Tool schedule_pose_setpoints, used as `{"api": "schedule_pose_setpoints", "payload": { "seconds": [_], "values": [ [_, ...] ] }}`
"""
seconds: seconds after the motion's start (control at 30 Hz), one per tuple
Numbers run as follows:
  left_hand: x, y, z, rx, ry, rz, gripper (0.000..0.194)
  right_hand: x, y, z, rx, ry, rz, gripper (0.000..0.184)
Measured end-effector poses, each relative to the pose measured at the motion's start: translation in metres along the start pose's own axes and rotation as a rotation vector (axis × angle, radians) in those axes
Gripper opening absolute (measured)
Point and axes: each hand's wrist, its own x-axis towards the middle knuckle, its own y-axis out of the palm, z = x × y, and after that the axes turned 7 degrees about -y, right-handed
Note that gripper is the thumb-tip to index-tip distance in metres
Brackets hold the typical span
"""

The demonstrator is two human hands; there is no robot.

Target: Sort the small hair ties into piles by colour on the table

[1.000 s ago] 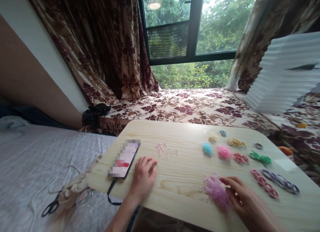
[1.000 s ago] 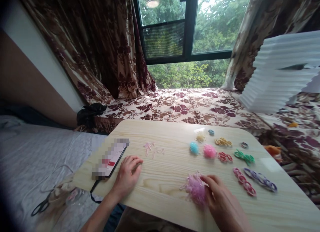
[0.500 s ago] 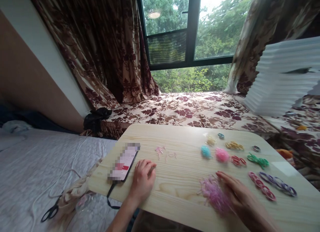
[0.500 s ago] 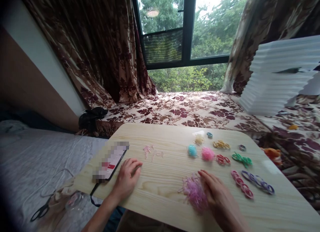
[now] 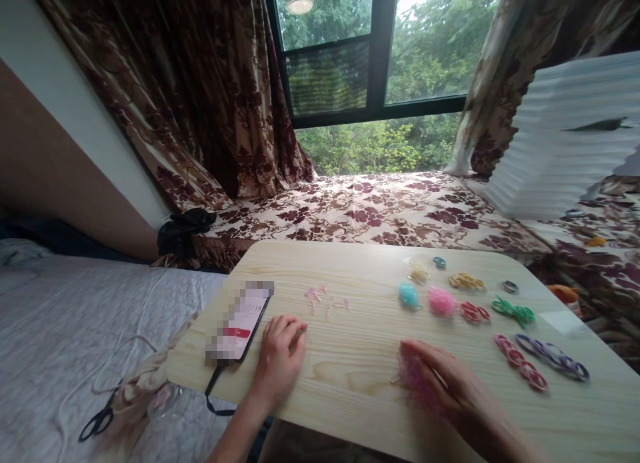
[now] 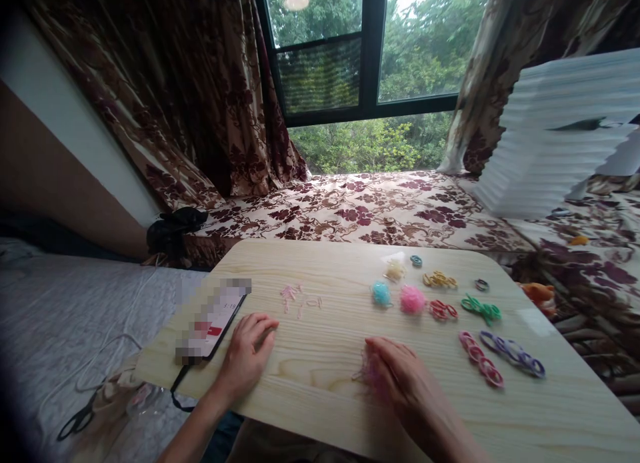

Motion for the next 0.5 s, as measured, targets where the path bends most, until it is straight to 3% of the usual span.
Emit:
{"api": "schedule_pose_setpoints", "payload": {
  "seconds": [0.13,0.33,0.5],
  "values": [
    [0.0,-0.002,-0.001,0.01,-0.007,0.017,0.02,-0.01,0.001,-0.004,-0.004,-0.071,-0.003,0.035],
    [-0.001,-0.005,-0.002,0.03,-0.018,0.063,0.02,-0.006,0.01,-0.009,-0.072,-0.319,0.093,0.035],
    [-0.002,-0.007,-0.003,0.031,-0.026,0.083,0.02,-0.045,-0.011,-0.025,-0.174,-0.334,0.055,0.051]
  ]
}}
